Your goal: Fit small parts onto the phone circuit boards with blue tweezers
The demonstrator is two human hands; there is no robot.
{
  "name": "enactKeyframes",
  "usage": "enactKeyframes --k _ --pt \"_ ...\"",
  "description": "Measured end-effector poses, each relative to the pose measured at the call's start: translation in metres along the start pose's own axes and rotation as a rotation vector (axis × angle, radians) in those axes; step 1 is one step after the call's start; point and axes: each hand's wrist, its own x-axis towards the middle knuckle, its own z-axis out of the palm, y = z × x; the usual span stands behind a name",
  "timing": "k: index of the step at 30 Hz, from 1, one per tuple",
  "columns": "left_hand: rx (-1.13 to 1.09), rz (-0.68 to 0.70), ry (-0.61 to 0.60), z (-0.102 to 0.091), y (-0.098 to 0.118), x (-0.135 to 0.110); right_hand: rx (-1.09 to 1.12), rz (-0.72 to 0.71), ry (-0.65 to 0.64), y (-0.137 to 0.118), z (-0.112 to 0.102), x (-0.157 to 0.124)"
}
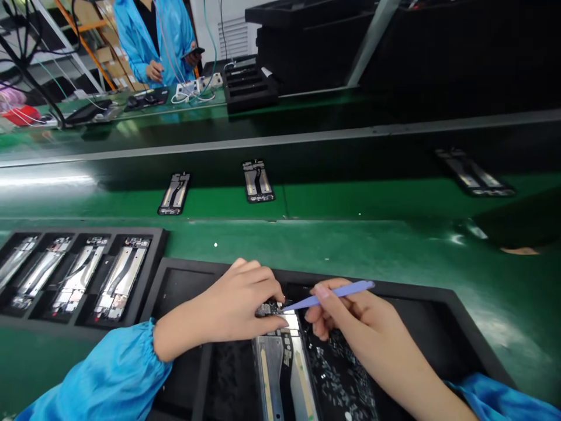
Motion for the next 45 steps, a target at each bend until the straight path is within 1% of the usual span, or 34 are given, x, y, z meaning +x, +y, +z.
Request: enactKeyframes --k 4,8,10,12,14,16,19,28,31,33,35,37,39,41,42,44,45 --pt "-0.003 -0.013 -0.027 0.0 -0.001 0.001 -0.004 -0.001 -0.011 0.001 0.001 0.0" --pt "0.002 -0.002 -0.006 0.0 0.0 0.001 0.063 0.021 -0.01 0.003 0.0 0.001" --pt "0.017 -0.006 -0.004 0.0 0.0 0.002 0.095 0.002 0.013 0.003 -0.001 0.0" --pt "0.025 -0.005 -0.007 -0.001 0.001 0.003 0.064 -0.056 0.057 0.001 -0.003 -0.001" --pt "0.025 0.003 -0.009 -0.001 0.0 0.003 -0.012 -0.12 0.085 0.0 -0.003 -0.004" --pt "0.025 0.004 -0.012 -0.001 0.0 0.003 -0.082 -0.147 0.069 -0.001 -0.003 -0.006" --pt "0.016 -0.005 -0.018 -0.001 0.0 0.003 -0.102 -0.152 0.034 -0.001 -0.002 -0.006" --pt "0.012 -0.007 -0.014 0.0 0.001 0.004 0.027 -0.103 0.0 0.002 0.0 0.0" --pt "0.038 -0.003 -0.015 -0.001 0.003 0.005 0.058 -0.16 0.057 -0.004 -0.007 0.002" --pt "0.033 -0.013 -0.009 -0.001 0.005 0.005 0.001 -0.26 0.139 -0.009 -0.019 0.0" --pt "0.018 -0.026 0.006 0.001 0.006 0.005 -0.134 -0.387 0.177 -0.011 -0.036 -0.003" --pt "0.025 -0.039 0.029 0.004 0.004 0.005 -0.293 -0.525 0.13 -0.009 -0.051 -0.005" --pt "0.055 -0.045 0.051 0.007 0.001 0.006 -0.417 -0.618 0.017 -0.005 -0.061 -0.005" --pt "0.102 -0.026 0.073 0.008 0.0 0.007 -0.498 -0.622 -0.075 0.0 -0.064 -0.002" --pt "0.136 -0.005 0.098 0.008 0.001 0.007 -0.527 -0.595 -0.094 0.002 -0.063 0.001" --pt "0.215 0.042 0.198 0.01 0.01 0.004 -0.564 -0.552 -0.078 0.005 -0.061 0.004" --pt "0.252 0.073 0.256 0.013 0.018 0.0 -0.571 -0.555 -0.061 0.005 -0.06 0.005"
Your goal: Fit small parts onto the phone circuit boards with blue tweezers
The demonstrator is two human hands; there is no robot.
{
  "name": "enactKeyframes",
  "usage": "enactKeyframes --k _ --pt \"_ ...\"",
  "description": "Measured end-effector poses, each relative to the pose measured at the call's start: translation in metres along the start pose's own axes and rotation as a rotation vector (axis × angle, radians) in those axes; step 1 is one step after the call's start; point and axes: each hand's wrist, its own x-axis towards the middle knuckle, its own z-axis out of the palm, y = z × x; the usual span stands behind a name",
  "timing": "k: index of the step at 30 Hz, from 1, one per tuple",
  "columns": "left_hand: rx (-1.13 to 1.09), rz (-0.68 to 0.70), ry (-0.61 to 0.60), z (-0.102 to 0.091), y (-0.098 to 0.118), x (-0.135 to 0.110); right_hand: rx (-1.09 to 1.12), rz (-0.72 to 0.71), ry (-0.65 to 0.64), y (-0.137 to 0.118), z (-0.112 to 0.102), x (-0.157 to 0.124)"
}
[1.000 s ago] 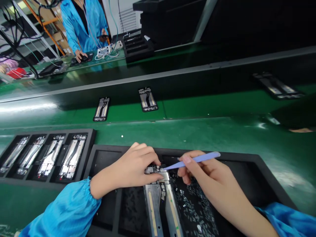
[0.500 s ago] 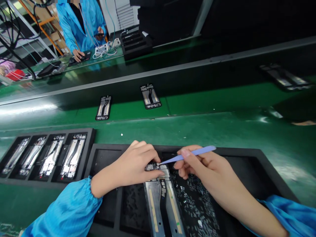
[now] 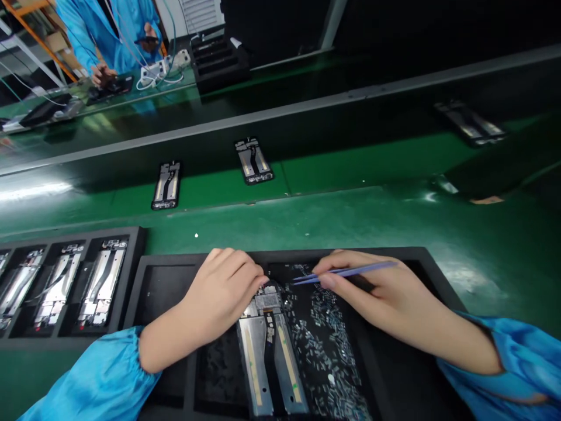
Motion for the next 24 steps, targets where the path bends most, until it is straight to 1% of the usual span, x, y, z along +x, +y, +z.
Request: enactKeyframes --k 1,3,4,6,8,10,11,13,15,18,21,24 --pt "0.029 0.029 0.06 0.001 0.01 -0.005 -0.006 -0.026 0.013 -0.001 0.001 -0.001" --pt "0.083 0.101 0.14 0.007 0.035 -0.018 -0.022 -0.152 0.014 -0.003 0.0 -0.005" --pt "0.123 0.131 0.161 0.012 0.047 -0.025 -0.049 -0.238 0.004 -0.005 0.0 -0.008" --pt "0.228 0.179 0.16 0.024 0.066 -0.04 -0.161 -0.415 -0.028 -0.008 -0.002 -0.014" --pt "0.31 0.21 0.119 0.034 0.075 -0.051 -0.318 -0.588 -0.049 -0.01 -0.002 -0.017" --pt "0.346 0.23 0.078 0.04 0.076 -0.056 -0.455 -0.73 -0.07 -0.012 -0.002 -0.016" --pt "0.353 0.235 0.071 0.041 0.075 -0.057 -0.504 -0.777 -0.091 -0.013 -0.002 -0.015" --pt "0.364 0.246 0.071 0.04 0.071 -0.055 -0.556 -0.816 -0.134 -0.015 -0.002 -0.011" --pt "0.391 0.289 0.07 0.038 0.068 -0.052 -0.562 -0.802 -0.169 -0.018 -0.002 -0.01" --pt "0.431 0.346 0.056 0.036 0.068 -0.049 -0.527 -0.774 -0.146 -0.017 0.001 -0.015" --pt "0.437 0.338 0.058 0.037 0.069 -0.048 -0.504 -0.786 -0.107 -0.012 0.004 -0.024" --pt "0.445 0.327 0.064 0.038 0.069 -0.049 -0.509 -0.789 -0.122 -0.009 0.004 -0.027"
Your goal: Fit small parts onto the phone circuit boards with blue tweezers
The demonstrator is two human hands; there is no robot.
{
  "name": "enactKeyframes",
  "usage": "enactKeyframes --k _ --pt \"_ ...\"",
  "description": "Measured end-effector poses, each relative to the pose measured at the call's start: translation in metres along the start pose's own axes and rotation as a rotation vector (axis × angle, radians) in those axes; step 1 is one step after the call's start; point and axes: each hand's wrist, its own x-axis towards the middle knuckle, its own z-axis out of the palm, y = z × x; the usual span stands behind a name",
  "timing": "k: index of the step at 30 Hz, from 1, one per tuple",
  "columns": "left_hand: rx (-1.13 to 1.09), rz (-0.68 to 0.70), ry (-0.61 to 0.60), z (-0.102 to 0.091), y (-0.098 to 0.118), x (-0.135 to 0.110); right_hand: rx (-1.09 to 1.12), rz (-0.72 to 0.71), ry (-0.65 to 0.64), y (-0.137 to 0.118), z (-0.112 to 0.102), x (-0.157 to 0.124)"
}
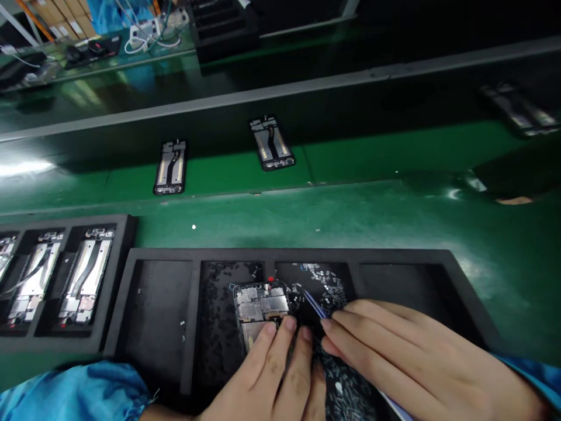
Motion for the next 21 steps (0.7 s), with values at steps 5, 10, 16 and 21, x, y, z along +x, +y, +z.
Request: enactKeyframes --k 5,10,16,21 --pt "-0.005 0.017 0.002 0.001 0.0 -0.001 -0.029 -0.027 -0.067 0.004 -0.006 0.014" --pt "-0.024 0.042 0.008 0.003 0.004 -0.004 -0.044 -0.027 -0.052 0.002 -0.006 0.018" --pt "-0.023 0.049 0.011 0.004 0.003 -0.006 -0.049 0.007 -0.015 -0.001 0.001 0.002" --pt "-0.043 0.044 0.011 0.005 0.002 -0.005 -0.043 -0.017 -0.06 0.001 -0.004 0.012"
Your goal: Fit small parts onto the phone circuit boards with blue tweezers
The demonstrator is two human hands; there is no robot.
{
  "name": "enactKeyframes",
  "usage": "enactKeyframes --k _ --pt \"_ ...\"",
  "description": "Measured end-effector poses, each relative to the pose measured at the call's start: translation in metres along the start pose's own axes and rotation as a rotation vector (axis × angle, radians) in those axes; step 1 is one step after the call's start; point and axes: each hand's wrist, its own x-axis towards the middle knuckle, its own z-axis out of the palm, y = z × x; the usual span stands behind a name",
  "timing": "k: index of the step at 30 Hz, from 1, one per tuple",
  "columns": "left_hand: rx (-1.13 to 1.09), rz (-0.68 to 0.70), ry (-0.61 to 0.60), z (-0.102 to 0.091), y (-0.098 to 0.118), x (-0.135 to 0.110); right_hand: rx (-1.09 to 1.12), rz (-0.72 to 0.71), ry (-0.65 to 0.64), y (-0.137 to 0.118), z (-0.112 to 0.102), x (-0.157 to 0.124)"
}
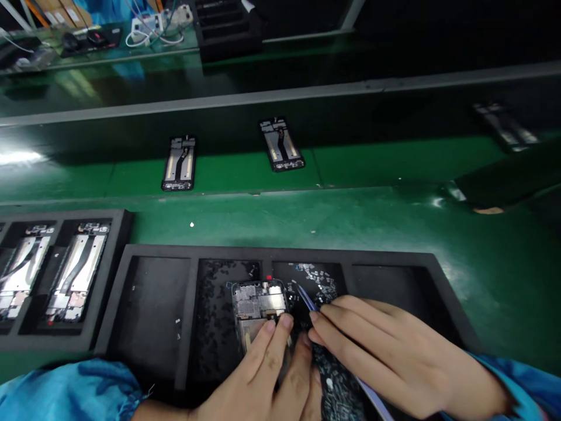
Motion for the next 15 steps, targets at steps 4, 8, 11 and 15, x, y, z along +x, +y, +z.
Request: enactKeyframes --k 4,8,11,15 --pt "-0.016 -0.013 0.022 -0.001 0.001 0.0 -0.024 0.017 -0.004 -0.002 0.0 0.006" --pt "-0.047 -0.031 0.037 0.0 0.001 0.001 -0.042 0.043 -0.011 -0.005 0.007 0.004" --pt "-0.057 -0.052 0.064 0.003 0.003 0.001 -0.029 0.043 0.016 -0.008 0.008 -0.002" --pt "-0.071 -0.07 0.096 0.004 0.005 0.001 0.173 0.344 0.171 -0.006 -0.01 -0.001"
